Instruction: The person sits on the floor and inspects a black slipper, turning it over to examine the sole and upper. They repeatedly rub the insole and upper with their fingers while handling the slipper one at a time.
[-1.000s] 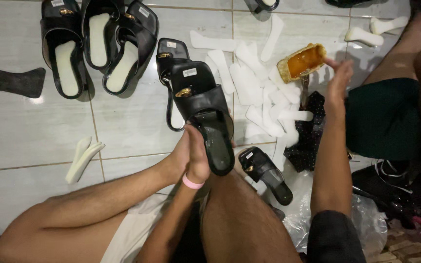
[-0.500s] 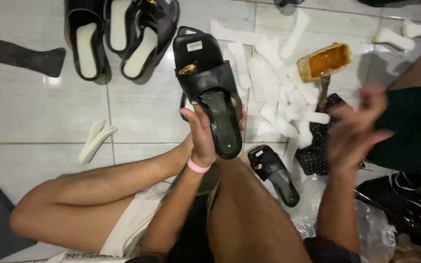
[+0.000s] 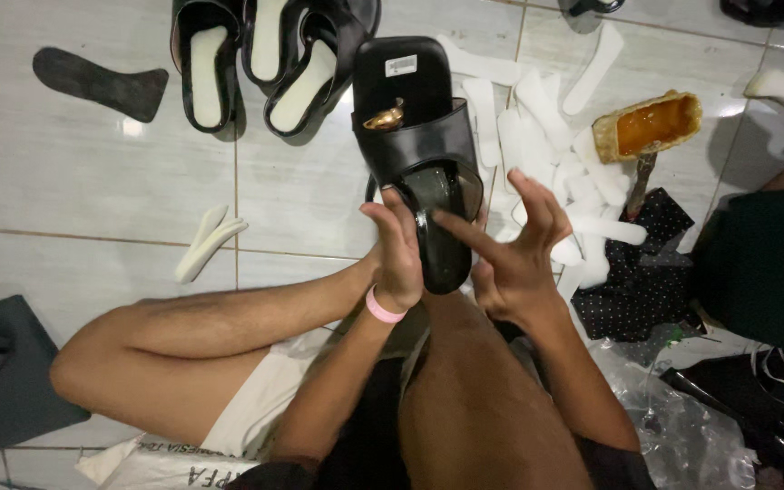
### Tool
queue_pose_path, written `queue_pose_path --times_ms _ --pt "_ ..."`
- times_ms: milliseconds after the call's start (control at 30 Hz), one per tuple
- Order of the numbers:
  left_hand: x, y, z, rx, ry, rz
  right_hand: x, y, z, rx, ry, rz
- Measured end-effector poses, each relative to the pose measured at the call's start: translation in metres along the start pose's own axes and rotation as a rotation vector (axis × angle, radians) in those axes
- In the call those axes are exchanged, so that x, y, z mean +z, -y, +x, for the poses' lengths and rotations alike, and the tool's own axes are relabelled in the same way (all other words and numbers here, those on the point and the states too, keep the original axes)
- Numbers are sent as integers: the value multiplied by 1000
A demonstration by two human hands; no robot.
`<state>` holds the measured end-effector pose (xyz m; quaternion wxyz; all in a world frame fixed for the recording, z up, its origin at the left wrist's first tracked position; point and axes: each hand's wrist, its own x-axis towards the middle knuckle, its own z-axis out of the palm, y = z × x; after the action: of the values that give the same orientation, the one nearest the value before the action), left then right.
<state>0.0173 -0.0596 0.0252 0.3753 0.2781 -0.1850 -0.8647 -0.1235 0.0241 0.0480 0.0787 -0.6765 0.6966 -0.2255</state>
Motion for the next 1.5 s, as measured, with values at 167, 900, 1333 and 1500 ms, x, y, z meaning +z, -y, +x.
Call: queue_pose_path --times_ms 167,900,1333,1500 --pt "-7 -5 5 51 202 -51 -6 -1 -4 -149 -51 -132" --pt "-10 -10 8 71 187 -272 17 -13 -14 -276 -157 -9" --pt "-40 19 7 377 -77 -65 23 -3 7 -225 -174 41" --pt "-51 27 8 475 -85 54 28 6 19 -265 -206 -66"
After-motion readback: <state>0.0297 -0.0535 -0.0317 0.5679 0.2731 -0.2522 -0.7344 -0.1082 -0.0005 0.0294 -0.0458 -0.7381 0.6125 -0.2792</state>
